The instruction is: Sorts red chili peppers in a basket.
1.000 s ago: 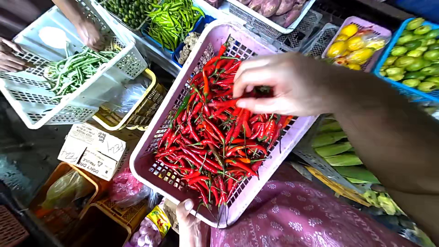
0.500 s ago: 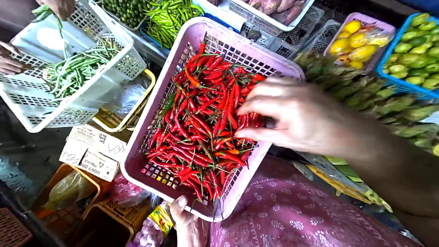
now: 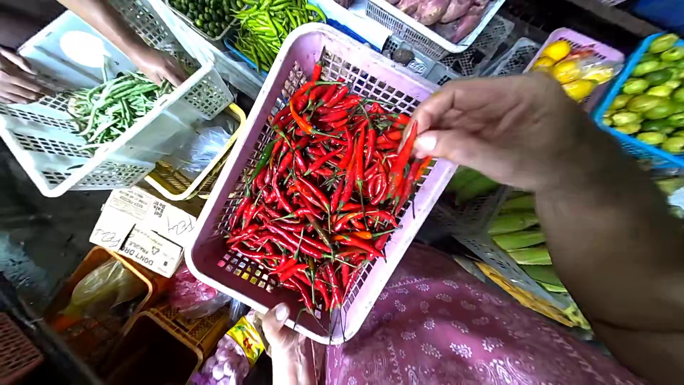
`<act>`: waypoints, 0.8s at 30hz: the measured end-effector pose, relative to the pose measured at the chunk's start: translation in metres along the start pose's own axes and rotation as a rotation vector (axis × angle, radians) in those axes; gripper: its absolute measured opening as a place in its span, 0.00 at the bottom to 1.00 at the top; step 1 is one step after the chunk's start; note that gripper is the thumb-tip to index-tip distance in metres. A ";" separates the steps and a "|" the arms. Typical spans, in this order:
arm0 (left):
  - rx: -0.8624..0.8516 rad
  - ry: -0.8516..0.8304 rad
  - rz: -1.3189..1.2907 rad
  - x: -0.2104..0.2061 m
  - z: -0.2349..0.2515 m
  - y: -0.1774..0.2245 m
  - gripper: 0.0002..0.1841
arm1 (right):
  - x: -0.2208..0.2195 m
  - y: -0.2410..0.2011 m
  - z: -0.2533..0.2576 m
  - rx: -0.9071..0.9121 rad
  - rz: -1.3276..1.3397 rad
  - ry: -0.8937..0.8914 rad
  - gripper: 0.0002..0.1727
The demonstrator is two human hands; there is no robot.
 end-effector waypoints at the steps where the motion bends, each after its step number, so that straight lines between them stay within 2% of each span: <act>1: -0.014 0.029 0.023 0.002 -0.001 0.000 0.13 | 0.005 -0.003 0.001 -0.018 -0.104 -0.007 0.07; 4: -0.022 0.037 0.042 -0.001 0.000 0.001 0.13 | -0.007 -0.008 0.009 -0.267 -0.641 -0.069 0.16; 7: 0.012 -0.024 0.027 -0.006 0.004 -0.003 0.14 | -0.043 -0.001 0.014 -0.429 -0.814 -0.151 0.23; 10: 0.026 0.054 0.031 -0.006 0.003 -0.006 0.13 | -0.073 -0.003 0.011 -0.347 -0.658 -0.183 0.26; 12: 0.023 0.121 0.032 -0.003 0.001 -0.008 0.12 | -0.090 -0.013 0.009 -0.212 -0.539 -0.192 0.27; 15: -0.015 0.105 0.042 0.003 0.000 -0.011 0.11 | -0.111 -0.033 0.007 0.012 -0.388 -0.292 0.20; 17: -0.025 0.052 0.038 0.003 0.000 -0.011 0.12 | -0.107 -0.043 0.010 0.107 -0.302 -0.396 0.19; 19: -0.005 0.084 0.027 0.008 -0.004 -0.011 0.13 | -0.086 -0.046 0.016 0.115 -0.339 -0.330 0.18; 21: 0.022 0.128 0.031 0.015 -0.013 -0.012 0.15 | -0.053 -0.041 0.020 0.020 -0.505 -0.252 0.17; 24: 0.020 0.114 0.009 0.014 -0.019 -0.010 0.16 | -0.017 -0.029 0.015 -0.159 -0.803 -0.238 0.16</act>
Point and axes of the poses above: each hand's wrist, its own z-axis towards the middle knuckle, its own x-axis out of the back of the hand, y = z × x, the point moved 3 cm from there along z, towards the middle knuckle, and after that the axes turned 7 degrees about -y, right-handed, at the moved point
